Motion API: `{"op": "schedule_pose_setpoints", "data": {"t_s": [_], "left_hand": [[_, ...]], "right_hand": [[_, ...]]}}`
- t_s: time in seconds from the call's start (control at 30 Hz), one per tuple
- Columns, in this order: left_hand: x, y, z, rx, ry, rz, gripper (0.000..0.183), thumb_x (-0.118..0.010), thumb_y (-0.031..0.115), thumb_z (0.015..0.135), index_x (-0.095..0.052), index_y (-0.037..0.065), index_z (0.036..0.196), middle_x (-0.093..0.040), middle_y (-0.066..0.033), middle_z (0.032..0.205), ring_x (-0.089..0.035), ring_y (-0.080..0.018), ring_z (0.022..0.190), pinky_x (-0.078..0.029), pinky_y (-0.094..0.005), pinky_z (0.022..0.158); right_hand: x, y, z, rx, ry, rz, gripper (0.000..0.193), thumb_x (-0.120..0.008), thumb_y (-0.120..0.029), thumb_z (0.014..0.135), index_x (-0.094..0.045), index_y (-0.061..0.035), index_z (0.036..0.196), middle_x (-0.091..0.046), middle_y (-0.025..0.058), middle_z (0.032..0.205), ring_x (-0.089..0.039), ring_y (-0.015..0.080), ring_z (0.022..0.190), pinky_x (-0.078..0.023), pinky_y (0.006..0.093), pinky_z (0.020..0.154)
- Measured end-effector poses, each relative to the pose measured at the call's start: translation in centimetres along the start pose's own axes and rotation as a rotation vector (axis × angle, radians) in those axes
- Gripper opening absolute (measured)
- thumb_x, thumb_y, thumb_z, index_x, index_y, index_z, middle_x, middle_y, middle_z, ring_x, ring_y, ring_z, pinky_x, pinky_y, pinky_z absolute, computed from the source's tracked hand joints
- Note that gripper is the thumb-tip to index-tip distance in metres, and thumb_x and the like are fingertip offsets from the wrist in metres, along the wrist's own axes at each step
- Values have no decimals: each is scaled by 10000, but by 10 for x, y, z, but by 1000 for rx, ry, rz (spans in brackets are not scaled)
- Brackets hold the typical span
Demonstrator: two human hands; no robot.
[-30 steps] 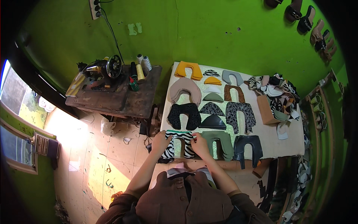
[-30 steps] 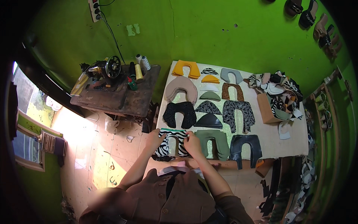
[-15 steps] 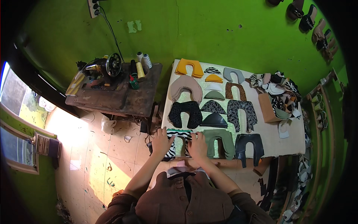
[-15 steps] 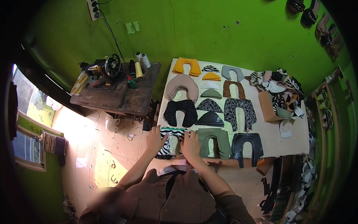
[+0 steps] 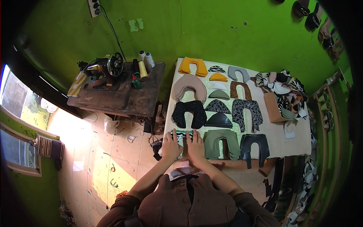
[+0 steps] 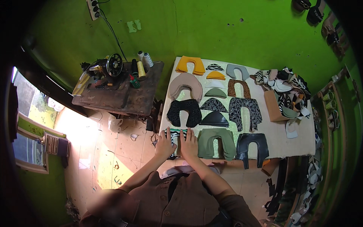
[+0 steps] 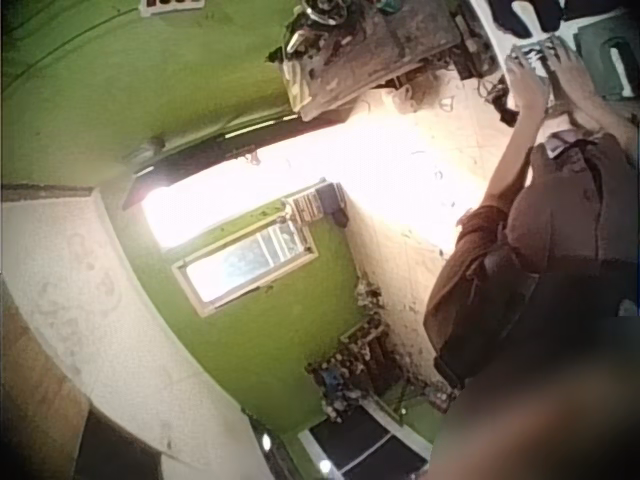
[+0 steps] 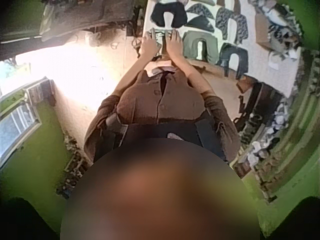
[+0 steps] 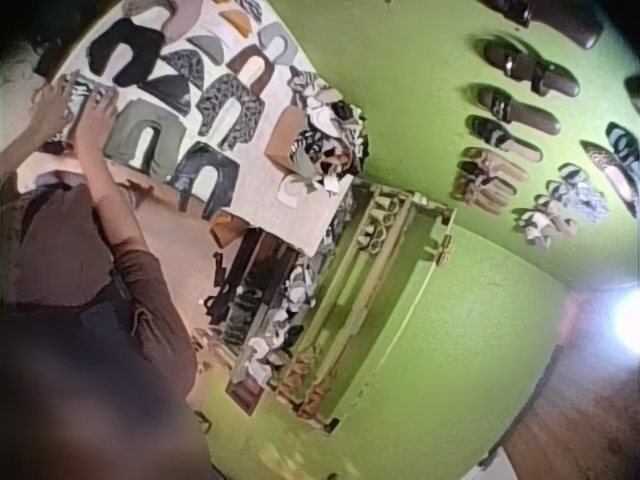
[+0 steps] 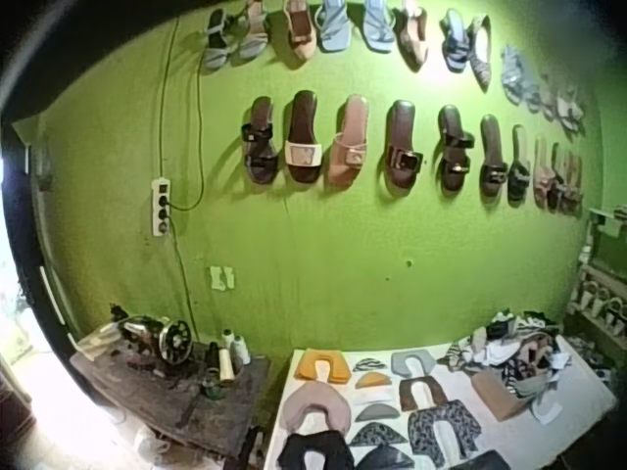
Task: The person is organizing shoe upper components by pattern and color on a work table.
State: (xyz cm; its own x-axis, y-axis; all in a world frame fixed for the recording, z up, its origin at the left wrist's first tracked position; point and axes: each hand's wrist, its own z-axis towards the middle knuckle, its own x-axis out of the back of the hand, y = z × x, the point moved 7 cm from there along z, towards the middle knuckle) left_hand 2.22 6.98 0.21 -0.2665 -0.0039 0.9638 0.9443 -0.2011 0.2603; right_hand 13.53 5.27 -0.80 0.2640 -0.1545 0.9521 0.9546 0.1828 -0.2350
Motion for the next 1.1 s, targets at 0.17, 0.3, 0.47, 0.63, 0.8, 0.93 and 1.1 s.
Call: {"op": "schedule_pose_setpoints", "data": {"t_s": [0.17, 0.3, 0.47, 0.63, 0.8, 0.93, 1.1], "left_hand": [[4, 4, 2, -7, 15, 22, 847, -637, 223, 613, -275, -28, 1336, -394, -217, 1155, -497, -335, 899, -528, -344, 648], [6, 5, 3, -1, 9, 72, 845, -638, 229, 617, -277, -27, 1337, -399, -209, 1152, -499, -324, 899, -532, -330, 605], [9, 6, 3, 64, -130, 22, 843, -642, 295, 649, -277, -13, 1344, -380, -226, 1214, -478, -347, 993, -515, -380, 739], [19, 18, 1, -173, 114, 112, 606, -507, 348, 817, -366, 51, 1327, -321, -160, 1380, -312, -334, 1258, -214, -470, 1050], [-4, 13, 3, -229, 66, 69, 511, -443, 265, 858, -374, 77, 1328, -319, -102, 1403, -292, -276, 1285, -218, -464, 1050], [-9, 11, 4, -206, 40, 62, 508, -441, 261, 858, -375, 87, 1331, -322, -93, 1403, -296, -272, 1284, -219, -461, 1051], [-9, 14, 4, -214, 58, 76, 498, -475, 256, 835, -421, 86, 1301, -347, -90, 1389, -306, -265, 1280, -237, -473, 1037]], "right_hand": [[2, 2, -1, 5, 15, 14, 505, -469, -125, 805, -389, -85, 1302, -338, 249, 1316, -376, 384, 1196, -350, 455, 963], [2, 2, 0, -20, 7, 37, 514, -468, -118, 805, -378, -87, 1310, -331, 246, 1325, -371, 384, 1199, -347, 459, 964], [6, 2, -2, -42, 2, 32, 530, -484, -162, 807, -370, -83, 1319, -320, 235, 1344, -348, 380, 1226, -304, 474, 997], [18, -4, 4, -51, 1, 90, 528, -481, -202, 834, -352, -51, 1323, -308, 187, 1379, -299, 333, 1281, -247, 465, 1044], [0, -1, 9, 33, -21, 49, 531, -467, -262, 844, -366, -38, 1315, -345, 109, 1380, -310, 266, 1287, -258, 456, 1042], [-2, -2, 8, 37, -2, 50, 533, -466, -263, 843, -366, -34, 1315, -348, 105, 1378, -310, 262, 1287, -260, 450, 1042], [-2, 1, 7, 8, -20, 96, 530, -466, -265, 858, -355, -38, 1324, -336, 105, 1388, -299, 259, 1294, -245, 462, 1045]]}}
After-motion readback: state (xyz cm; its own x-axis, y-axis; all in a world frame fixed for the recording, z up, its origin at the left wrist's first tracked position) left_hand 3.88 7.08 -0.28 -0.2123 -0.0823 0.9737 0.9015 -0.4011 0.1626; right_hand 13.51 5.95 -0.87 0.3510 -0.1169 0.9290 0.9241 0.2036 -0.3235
